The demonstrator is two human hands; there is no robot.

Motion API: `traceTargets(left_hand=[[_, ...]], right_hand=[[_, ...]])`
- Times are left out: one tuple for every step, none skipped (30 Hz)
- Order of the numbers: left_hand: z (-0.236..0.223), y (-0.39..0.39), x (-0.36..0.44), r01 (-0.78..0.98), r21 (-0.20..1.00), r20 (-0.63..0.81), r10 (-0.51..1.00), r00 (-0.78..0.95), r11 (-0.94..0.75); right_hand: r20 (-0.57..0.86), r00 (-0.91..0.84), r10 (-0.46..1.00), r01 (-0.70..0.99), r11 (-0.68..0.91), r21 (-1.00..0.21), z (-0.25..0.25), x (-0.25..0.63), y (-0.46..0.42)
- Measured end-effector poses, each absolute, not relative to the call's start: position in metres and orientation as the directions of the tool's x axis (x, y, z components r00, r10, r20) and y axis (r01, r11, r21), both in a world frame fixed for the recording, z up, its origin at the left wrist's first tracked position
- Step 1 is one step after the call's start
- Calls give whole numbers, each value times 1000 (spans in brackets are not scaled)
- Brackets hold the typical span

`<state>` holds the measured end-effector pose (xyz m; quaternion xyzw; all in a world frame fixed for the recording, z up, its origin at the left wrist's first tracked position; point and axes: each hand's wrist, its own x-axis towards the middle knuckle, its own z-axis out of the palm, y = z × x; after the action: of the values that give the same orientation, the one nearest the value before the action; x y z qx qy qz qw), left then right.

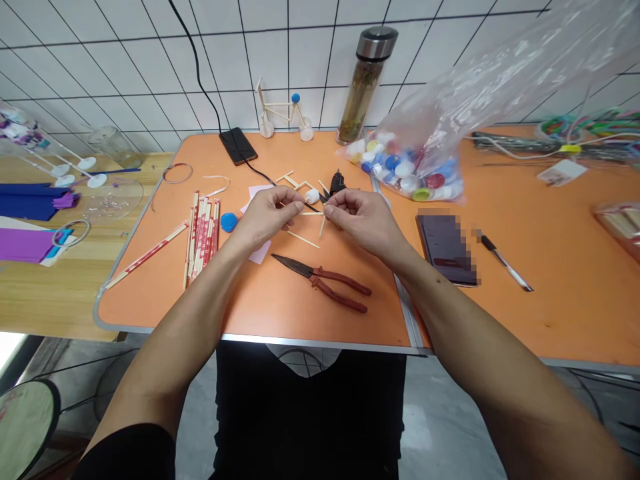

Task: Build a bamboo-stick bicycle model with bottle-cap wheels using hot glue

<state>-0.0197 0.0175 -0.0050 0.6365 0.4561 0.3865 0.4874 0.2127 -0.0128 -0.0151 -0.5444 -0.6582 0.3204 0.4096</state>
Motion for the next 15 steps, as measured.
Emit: traceTargets(left_hand=[[-5,17,-20,208,973,39,955,294,-104],[-5,17,-20,212,972,30,952,304,-98],[-4,17,-20,214,973,19,949,316,-91],[-4,17,-21,214,973,10,945,328,-84],[-4,18,-21,212,974,1,941,338,-78],[-4,18,-20,208,975,-3,938,347,-73],[-5,18,-20,201,977,-5,936,353,-71],[-5,18,-20,192,979,-3,934,357,-70],[-6,18,-20,180,981,3,933,359,-72],[-7,19,-19,166,983,11,933,358,-75],[-7,19,-19,151,985,21,934,355,-80],[-8,19,-19,136,987,31,936,351,-84],[-8,19,-19,122,989,40,937,346,-87],[-9,19,-18,108,990,47,938,342,-89],[-9,19,-18,96,991,51,939,340,-89]], right_hand=[[191,-70,979,461,201,-864,-15,213,-13],[192,-70,979,464,202,-862,-15,213,-13],[194,-71,978,464,204,-862,-15,213,-13],[195,-73,978,461,207,-863,-15,213,-13],[195,-76,978,458,208,-864,-15,213,-13],[196,-78,978,455,209,-865,-15,213,-13],[196,-79,977,455,211,-865,-15,213,-13],[197,-80,977,457,211,-864,-14,214,-13],[198,-80,977,459,212,-862,-14,214,-13],[199,-80,977,461,213,-861,-14,214,-13],[199,-80,977,461,214,-861,-14,214,-13],[199,-81,977,460,213,-862,-15,214,-13],[198,-82,977,458,213,-863,-15,214,-13],[197,-84,977,456,213,-864,-15,214,-12],[197,-84,977,454,214,-865,-15,214,-12]])
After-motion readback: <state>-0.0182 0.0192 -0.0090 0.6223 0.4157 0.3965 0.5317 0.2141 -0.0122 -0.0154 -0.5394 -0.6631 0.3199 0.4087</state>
